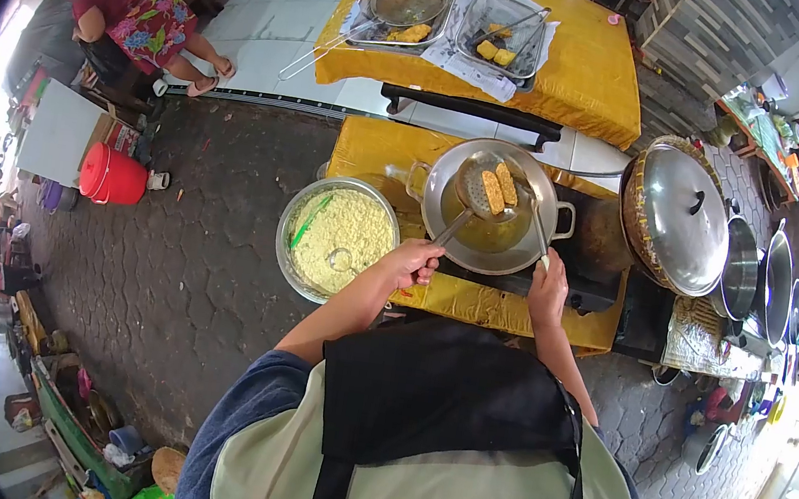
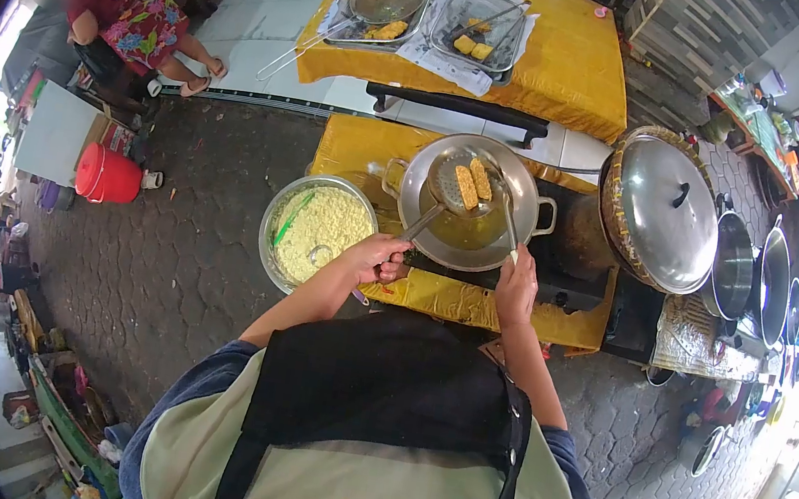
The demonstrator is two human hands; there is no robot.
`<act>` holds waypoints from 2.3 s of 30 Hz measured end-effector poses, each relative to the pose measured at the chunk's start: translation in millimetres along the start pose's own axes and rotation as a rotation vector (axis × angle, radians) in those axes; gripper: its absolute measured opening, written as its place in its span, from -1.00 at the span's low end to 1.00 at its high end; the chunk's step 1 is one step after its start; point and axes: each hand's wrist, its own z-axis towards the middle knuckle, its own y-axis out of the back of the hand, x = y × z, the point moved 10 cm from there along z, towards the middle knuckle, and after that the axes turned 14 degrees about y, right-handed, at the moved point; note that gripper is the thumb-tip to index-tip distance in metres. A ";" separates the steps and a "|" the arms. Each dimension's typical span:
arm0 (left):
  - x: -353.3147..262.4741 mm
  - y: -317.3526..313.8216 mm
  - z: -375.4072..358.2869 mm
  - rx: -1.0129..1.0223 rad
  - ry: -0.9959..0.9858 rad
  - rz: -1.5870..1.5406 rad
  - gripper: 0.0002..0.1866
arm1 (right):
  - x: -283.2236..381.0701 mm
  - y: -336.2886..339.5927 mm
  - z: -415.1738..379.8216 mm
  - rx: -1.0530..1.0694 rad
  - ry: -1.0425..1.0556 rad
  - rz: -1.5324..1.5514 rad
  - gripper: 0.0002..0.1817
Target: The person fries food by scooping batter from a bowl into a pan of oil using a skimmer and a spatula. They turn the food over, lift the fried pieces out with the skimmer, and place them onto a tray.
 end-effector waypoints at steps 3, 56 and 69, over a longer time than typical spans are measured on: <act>0.8 1.6 -0.7 -0.021 0.006 -0.001 -0.86 | 2.6 0.1 2.8 -0.011 0.003 0.013 -0.64; -60.7 -39.3 -22.5 0.032 -0.160 0.120 -0.75 | -130.2 -15.1 -64.6 -0.155 -0.674 0.149 -0.69; -31.2 -35.4 -22.2 0.055 0.016 0.045 -0.85 | -137.5 -14.3 -70.5 -0.143 -0.641 0.124 -0.70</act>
